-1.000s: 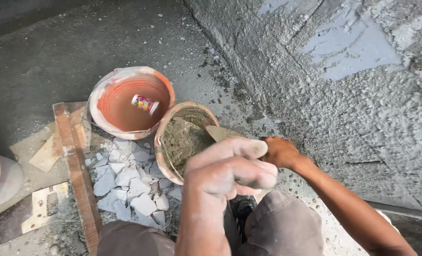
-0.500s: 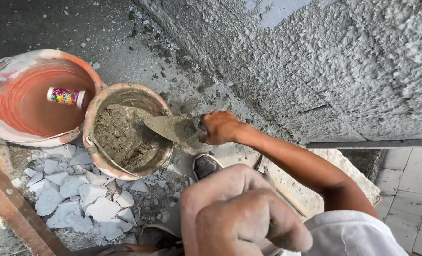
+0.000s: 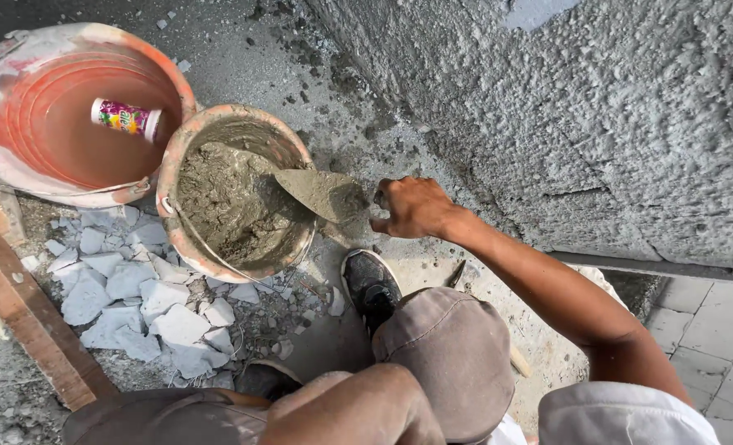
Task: The person applies mortar to a wall using a trowel, then mixes more mortar in a bucket before throwing it onto the wall surface.
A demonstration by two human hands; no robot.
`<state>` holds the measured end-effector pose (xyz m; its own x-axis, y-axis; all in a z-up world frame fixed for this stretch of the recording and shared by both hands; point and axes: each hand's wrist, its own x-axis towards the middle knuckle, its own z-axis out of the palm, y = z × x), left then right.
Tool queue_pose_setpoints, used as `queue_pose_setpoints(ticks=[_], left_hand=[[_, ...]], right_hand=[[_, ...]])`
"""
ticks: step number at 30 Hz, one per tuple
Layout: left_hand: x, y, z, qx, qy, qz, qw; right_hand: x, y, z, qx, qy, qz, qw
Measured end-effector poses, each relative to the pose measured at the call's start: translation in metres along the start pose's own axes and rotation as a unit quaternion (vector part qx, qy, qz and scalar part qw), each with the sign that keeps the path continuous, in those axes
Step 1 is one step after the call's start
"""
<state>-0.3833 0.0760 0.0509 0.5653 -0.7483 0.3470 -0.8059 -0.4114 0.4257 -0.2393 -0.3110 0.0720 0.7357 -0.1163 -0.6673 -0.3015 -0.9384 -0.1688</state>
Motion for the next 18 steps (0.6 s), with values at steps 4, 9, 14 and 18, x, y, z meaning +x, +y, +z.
queue_pose_setpoints(ticks=[4,9,14,18], left_hand=[[0.107,-0.041,-0.086,0.168,0.016,0.022,0.986],[0.207,-0.2,-0.129,0.415,-0.03,-0.089,0.905],[0.203,-0.344,-0.037,0.39,-0.085,-0.331,0.855],[0.236,-0.358,0.006,0.336,-0.047,-0.47,0.815]], right_hand=[[-0.002,0.009,0.001,0.02,-0.045,0.013,0.999],[0.004,0.017,0.007,0.046,0.032,-0.015,0.998],[0.038,0.029,0.027,-0.077,0.072,-0.086,0.991],[0.079,0.045,0.017,-0.185,0.064,-0.101,0.975]])
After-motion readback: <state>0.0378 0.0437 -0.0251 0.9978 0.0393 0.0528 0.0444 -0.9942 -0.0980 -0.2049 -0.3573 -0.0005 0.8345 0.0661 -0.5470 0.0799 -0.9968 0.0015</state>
